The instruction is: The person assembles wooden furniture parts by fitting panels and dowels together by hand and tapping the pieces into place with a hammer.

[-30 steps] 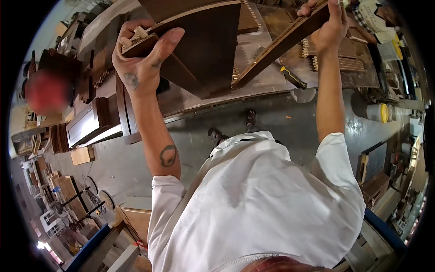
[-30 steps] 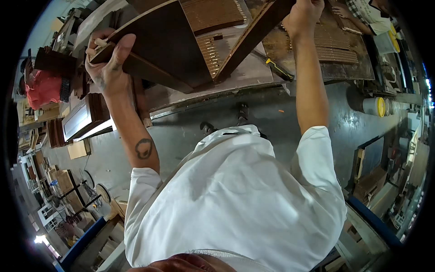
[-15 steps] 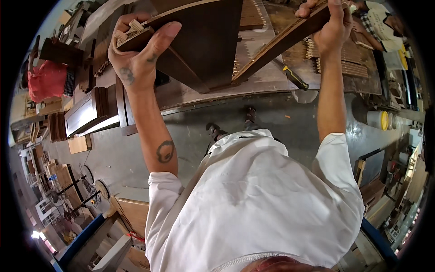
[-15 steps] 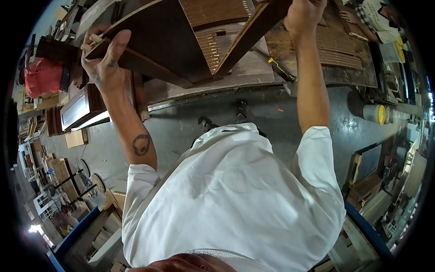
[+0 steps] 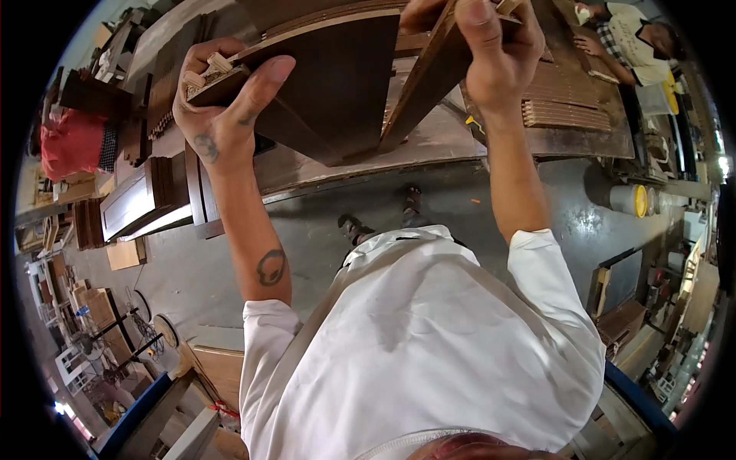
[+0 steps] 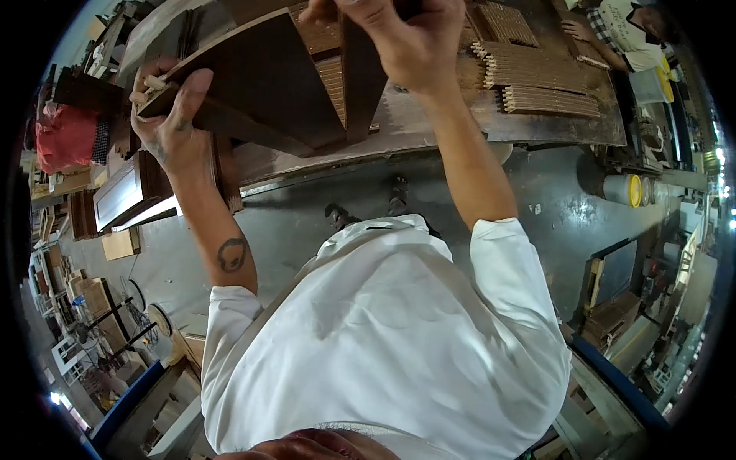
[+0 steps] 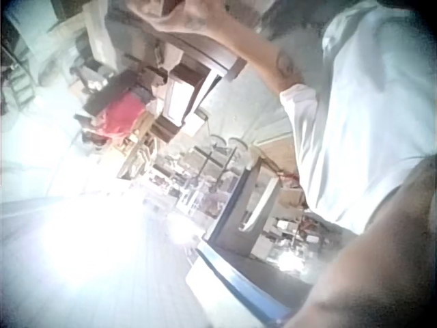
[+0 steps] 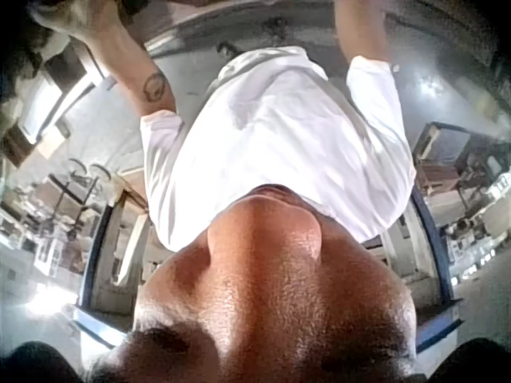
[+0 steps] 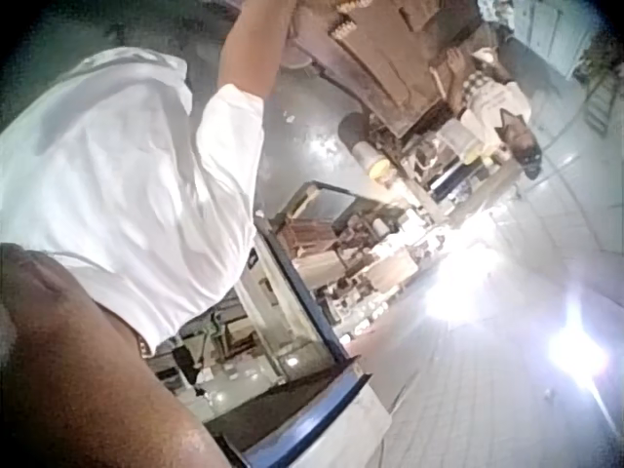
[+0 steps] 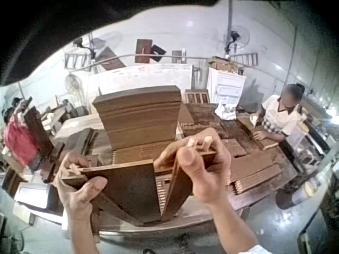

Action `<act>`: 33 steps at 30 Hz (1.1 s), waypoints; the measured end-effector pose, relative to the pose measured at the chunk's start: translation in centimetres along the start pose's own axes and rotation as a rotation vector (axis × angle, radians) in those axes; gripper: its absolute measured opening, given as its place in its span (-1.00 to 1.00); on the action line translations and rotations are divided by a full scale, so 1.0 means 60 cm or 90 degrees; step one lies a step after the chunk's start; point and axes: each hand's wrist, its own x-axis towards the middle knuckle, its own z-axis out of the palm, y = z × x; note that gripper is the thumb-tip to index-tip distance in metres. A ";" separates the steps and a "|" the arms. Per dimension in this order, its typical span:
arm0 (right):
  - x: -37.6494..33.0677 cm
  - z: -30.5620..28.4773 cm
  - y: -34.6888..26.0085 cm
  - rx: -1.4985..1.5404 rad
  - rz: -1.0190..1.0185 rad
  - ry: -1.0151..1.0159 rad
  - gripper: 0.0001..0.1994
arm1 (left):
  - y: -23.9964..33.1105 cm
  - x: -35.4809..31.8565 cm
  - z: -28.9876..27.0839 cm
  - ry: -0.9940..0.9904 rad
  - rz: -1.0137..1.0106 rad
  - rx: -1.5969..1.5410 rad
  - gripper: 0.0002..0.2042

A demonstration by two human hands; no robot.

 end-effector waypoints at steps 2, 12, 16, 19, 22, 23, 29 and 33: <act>-0.007 0.004 0.002 -0.100 0.039 0.068 -0.79 | -0.006 -0.003 -0.005 -0.058 0.010 -0.104 -0.60; -0.039 0.017 0.027 -0.290 -0.070 0.115 -0.78 | -0.018 0.007 0.012 -0.018 0.056 0.028 -0.61; -0.017 0.004 0.018 -0.208 0.036 0.014 -0.81 | -0.037 0.018 -0.005 -0.091 0.078 0.049 -0.61; -0.011 -0.010 0.039 -0.180 -0.100 0.033 -0.82 | -0.035 0.027 0.014 -0.089 0.047 -0.158 -0.70; -0.018 -0.028 -0.011 -0.126 0.132 0.036 -0.73 | -0.045 0.041 0.014 -0.007 -0.128 -0.232 -0.56; -0.026 -0.075 0.031 -0.048 0.156 0.143 -0.72 | -0.053 0.047 0.015 -0.061 -0.039 -0.181 -0.55; 0.006 -0.122 0.052 0.194 0.296 0.080 -0.71 | -0.069 0.052 -0.002 -0.089 0.093 -0.156 -0.53; -0.019 -0.015 -0.012 -0.052 0.074 -0.109 -0.72 | -0.080 0.049 -0.008 -0.203 0.172 -0.292 -0.53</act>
